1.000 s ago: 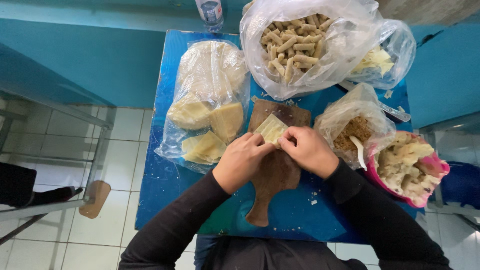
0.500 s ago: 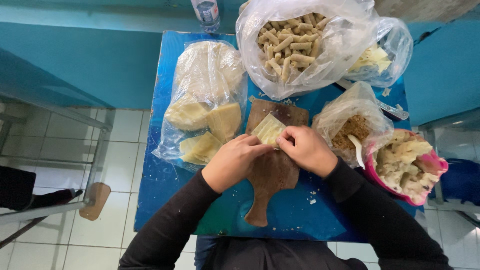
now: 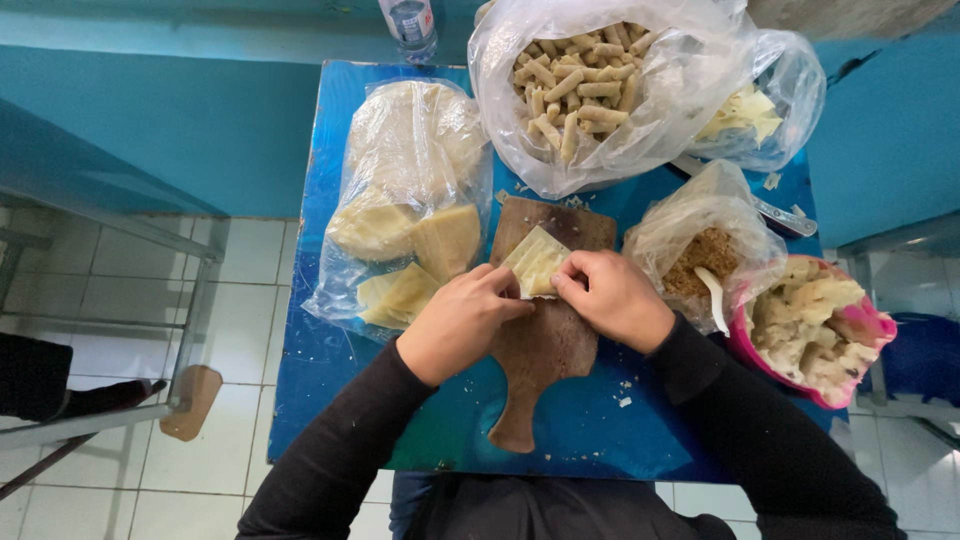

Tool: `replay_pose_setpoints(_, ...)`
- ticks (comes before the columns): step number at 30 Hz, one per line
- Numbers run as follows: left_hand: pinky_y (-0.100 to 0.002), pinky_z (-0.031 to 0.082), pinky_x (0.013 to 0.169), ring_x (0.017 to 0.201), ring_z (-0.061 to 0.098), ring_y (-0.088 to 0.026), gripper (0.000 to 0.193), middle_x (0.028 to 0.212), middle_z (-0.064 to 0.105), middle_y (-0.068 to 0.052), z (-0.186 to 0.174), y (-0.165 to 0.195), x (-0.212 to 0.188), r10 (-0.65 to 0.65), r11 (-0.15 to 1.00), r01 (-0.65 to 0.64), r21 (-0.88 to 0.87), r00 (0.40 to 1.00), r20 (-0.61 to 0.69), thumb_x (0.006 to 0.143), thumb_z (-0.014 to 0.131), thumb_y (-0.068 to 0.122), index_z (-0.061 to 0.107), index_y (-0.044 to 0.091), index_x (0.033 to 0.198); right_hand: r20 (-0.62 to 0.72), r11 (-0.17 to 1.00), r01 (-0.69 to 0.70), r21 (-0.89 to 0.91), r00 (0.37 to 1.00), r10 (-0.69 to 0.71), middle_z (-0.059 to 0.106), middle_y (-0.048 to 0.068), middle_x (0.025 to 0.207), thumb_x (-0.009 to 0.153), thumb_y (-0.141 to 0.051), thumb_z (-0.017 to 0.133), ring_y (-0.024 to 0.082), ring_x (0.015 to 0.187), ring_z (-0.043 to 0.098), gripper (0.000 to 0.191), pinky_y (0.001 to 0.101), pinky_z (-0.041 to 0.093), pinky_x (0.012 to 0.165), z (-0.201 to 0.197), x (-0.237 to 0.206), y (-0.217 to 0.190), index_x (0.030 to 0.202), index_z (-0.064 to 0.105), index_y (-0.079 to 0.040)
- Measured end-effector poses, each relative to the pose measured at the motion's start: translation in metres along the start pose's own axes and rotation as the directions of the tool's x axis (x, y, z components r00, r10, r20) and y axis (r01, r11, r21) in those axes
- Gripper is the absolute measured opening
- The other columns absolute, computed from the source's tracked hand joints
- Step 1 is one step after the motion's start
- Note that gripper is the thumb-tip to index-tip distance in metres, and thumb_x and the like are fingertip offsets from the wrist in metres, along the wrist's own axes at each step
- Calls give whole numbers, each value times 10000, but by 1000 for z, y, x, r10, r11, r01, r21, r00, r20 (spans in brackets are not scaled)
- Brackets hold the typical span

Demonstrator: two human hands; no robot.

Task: The person sits at a blue table assembling filled snack rolls. They take thin square wrappers from a plastic bag, spoon brown filling from a bag onto a wrapper, fold the wrapper over the filling by hand, and place the finished roll into a pink bowl with other completed rolls.

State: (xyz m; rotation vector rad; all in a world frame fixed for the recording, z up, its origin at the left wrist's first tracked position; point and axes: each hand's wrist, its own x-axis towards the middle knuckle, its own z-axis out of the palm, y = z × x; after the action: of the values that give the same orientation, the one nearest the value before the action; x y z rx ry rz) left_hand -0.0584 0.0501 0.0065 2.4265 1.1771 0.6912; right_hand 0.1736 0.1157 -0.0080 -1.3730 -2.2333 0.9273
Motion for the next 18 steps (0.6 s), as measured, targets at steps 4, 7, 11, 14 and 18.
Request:
replay_pose_setpoints(4, -393, 508, 837, 960, 597, -284, 486, 1005, 622, -83, 0, 1, -1, 3, 999, -4, -33, 1000, -29, 799, 616, 2, 752, 75, 1260, -2, 1000, 5, 5, 1000, -5, 736, 144, 787, 887, -275, 671, 334, 753, 718, 241, 431, 543, 665, -1, 0, -1, 850, 726, -44)
replay_pose_setpoints(7, -389, 511, 856, 982, 605, -276, 405, 996, 624, -72, 1, 2, 0, 33, 999, -33, 27, 999, -18, 786, 633, 21, 759, 133, 1153, 1, 1000, 1, 4, 1000, -1, 734, 146, 784, 886, -272, 671, 336, 751, 717, 238, 432, 543, 662, -1, 0, -2, 852, 724, -43)
replay_pose_setpoints(11, -399, 518, 868, 993, 613, -291, 311, 1004, 644, -68, 0, 2, 1, -6, 1000, 5, -15, 998, -67, 782, 654, 30, 705, 125, 1073, 4, 1000, 5, 7, 1000, -5, 733, 146, 780, 889, -269, 669, 335, 746, 718, 239, 429, 545, 659, 0, 0, 0, 848, 714, -38)
replay_pose_setpoints(14, -432, 513, 839, 969, 622, -332, 222, 978, 642, -112, 9, 6, 8, -117, 986, 91, -138, 974, -196, 851, 666, 43, 646, 61, 1071, 20, 1000, 5, 21, 1000, -5, 730, 146, 776, 897, -266, 665, 336, 744, 721, 235, 432, 543, 657, 0, 1, 3, 857, 709, -38)
replay_pose_setpoints(18, -464, 507, 781, 898, 646, -360, 165, 906, 645, -142, 30, 8, 24, -263, 952, 204, -230, 927, -268, 911, 686, 95, 617, 43, 1051, -5, 997, 59, -52, 998, -59, 723, 130, 763, 876, -245, 672, 343, 743, 688, 199, 437, 527, 667, 2, 4, 3, 824, 707, -56)
